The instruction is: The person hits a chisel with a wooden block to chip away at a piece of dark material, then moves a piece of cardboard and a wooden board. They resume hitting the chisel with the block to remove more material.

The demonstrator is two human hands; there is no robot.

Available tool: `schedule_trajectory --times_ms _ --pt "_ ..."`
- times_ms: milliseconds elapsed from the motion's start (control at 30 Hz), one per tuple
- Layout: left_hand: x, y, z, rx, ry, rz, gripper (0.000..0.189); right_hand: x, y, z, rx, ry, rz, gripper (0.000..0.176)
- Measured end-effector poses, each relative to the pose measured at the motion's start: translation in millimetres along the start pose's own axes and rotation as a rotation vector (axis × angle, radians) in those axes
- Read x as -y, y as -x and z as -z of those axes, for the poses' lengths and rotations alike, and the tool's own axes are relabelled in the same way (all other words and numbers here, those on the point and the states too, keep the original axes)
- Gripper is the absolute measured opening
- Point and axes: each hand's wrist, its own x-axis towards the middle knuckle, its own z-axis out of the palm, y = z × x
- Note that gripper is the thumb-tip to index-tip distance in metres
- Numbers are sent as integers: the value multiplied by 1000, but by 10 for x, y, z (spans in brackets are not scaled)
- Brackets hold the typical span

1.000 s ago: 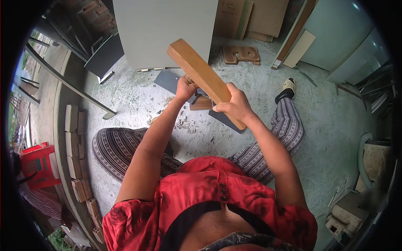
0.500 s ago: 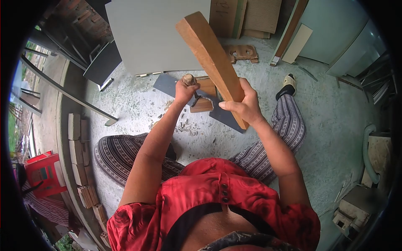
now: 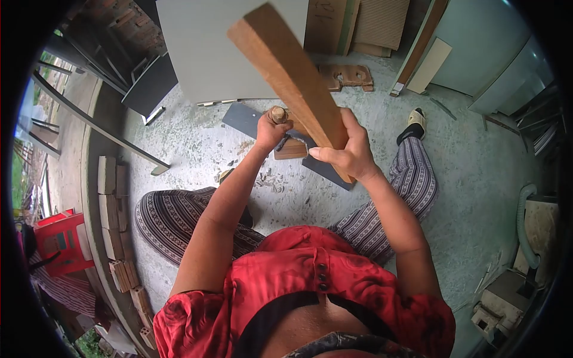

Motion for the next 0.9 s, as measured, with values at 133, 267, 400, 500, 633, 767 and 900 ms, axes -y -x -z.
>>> schedule_trajectory --times_ms 133,267,400,500,633,767,900 --pt "-37 -9 3 -32 -47 -2 25 -126 39 -45 -76 -43 87 57" --pt "-291 27 -58 -79 -179 -50 23 -369 42 12 219 472 -286 59" --pt "-118 3 -33 -51 -85 -46 19 -195 45 0 145 238 -182 57" --pt "104 -83 7 -62 -75 -20 19 -102 17 0 -1 -4 10 59" --pt "50 -68 41 -105 17 -28 19 -200 34 16 -69 20 52 62" --pt "-23 -54 30 -23 70 -21 21 -466 34 44 274 485 -394 61" --pt "-32 -40 46 -56 101 -28 19 -379 38 77 182 358 -373 59"
